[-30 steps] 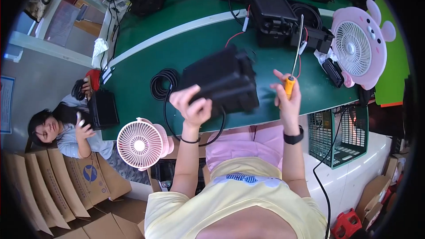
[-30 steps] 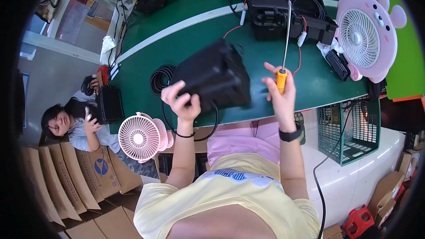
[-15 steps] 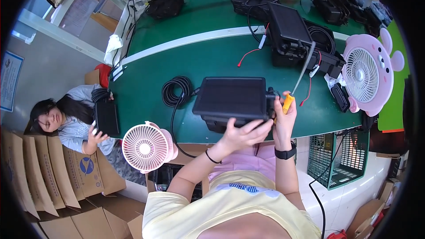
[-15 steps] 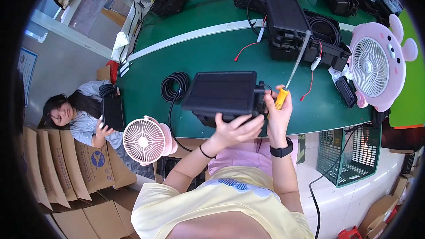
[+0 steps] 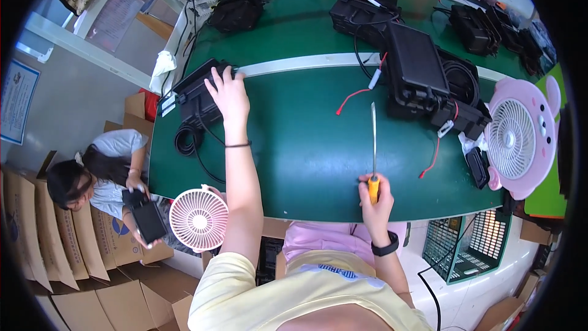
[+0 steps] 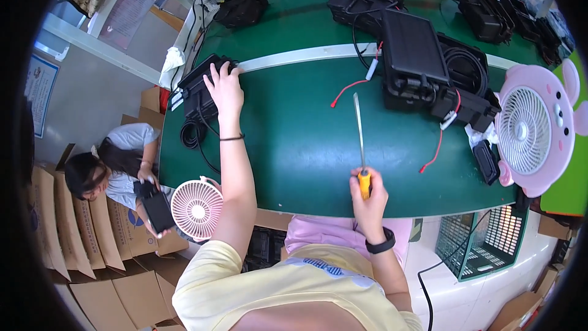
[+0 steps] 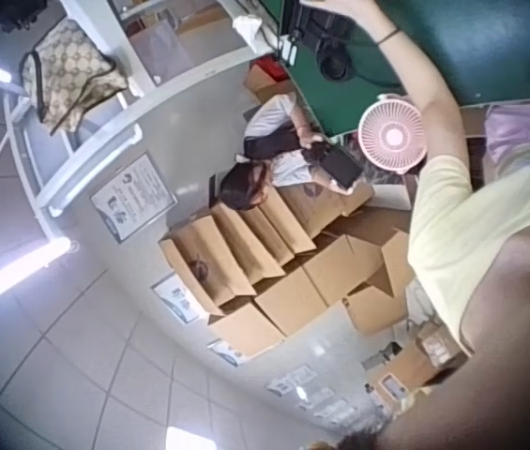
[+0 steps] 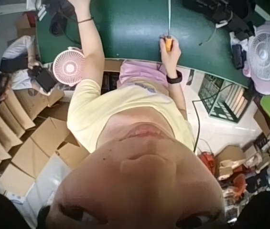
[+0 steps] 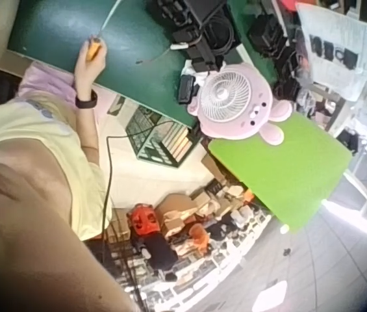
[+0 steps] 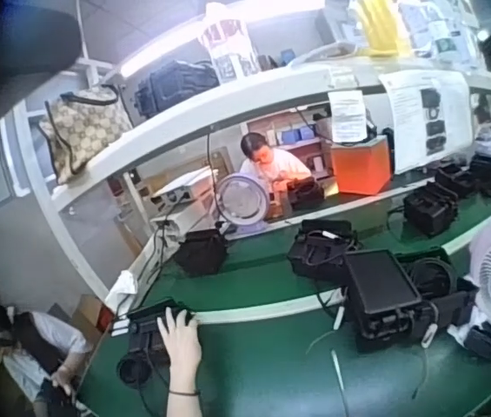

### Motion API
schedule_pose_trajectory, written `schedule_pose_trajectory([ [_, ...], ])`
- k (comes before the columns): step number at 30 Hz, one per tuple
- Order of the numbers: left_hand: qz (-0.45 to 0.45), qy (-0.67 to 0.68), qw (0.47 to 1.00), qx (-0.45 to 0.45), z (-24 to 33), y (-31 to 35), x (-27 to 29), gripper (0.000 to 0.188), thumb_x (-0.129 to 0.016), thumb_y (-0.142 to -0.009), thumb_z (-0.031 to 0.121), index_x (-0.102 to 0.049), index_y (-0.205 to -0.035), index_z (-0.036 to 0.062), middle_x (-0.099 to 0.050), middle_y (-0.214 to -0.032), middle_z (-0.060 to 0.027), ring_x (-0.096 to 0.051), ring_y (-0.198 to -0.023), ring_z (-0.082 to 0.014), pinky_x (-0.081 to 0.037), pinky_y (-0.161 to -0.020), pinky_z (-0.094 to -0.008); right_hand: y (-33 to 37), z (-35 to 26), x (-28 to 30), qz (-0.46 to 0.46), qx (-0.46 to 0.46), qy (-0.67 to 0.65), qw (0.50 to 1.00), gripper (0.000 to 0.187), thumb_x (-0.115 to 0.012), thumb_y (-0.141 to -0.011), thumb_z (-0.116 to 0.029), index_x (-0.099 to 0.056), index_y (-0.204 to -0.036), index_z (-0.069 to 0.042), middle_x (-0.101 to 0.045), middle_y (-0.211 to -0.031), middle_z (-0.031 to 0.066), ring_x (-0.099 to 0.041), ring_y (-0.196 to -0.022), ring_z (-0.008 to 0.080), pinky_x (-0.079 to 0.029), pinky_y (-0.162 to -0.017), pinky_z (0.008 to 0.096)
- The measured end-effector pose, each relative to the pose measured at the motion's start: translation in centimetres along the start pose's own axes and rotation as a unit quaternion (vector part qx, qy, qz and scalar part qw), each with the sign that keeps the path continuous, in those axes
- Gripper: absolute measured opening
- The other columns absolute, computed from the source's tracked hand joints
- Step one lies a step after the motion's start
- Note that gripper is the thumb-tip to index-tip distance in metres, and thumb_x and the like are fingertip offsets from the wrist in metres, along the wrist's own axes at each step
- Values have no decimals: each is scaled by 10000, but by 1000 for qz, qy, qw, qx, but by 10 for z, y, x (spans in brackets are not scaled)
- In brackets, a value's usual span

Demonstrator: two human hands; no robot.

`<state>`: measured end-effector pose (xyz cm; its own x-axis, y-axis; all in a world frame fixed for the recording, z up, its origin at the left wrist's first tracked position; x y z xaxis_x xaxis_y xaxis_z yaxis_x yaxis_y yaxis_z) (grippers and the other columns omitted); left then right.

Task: Assembling and checking electronic components inside plastic housing units at a workshop station.

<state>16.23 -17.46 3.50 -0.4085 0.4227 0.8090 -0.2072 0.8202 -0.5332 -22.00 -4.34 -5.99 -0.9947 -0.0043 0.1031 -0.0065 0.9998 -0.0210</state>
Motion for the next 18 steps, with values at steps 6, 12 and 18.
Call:
schedule_pose_trajectory([
  [6,-33,311,938,151,-4,-99,-64,479,-670,-846,226,-561,-1304,138,-535,-1369,-113,-537,-1249,-316,-467,-1006,-426,3,-10,-15,-41,40,74,996,279,-661,-907,-19,-524,-1151,-28,-699,-927,104,-682,-747,195,-543,-671,296],
  [12,-64,192,963,180,-54,-190,-164,713,-691,-796,205,-389,-1433,100,-408,-1500,-95,-449,-1351,-281,-466,-1029,-439,13,-2,-15,-28,21,113,993,278,-648,-903,-12,-501,-1138,-11,-692,-878,117,-690,-706,249,-547,-635,328],
  [18,-128,121,968,180,-113,-217,-220,757,-734,-749,218,-410,-1425,103,-442,-1451,-99,-382,-1374,-306,-385,-1070,-534,2,-6,-21,-21,44,152,987,298,-688,-869,-32,-507,-1104,-11,-695,-825,130,-697,-684,313,-558,-627,362],
])
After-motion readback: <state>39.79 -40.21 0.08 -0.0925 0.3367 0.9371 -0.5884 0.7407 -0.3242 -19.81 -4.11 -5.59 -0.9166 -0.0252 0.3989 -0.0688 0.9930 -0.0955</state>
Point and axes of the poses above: each hand's wrist, its own y-axis away from the middle knuckle, its own x-axis out of the back of the hand, z = x × y, the point moved 6 cm from there along -y, towards the middle knuckle
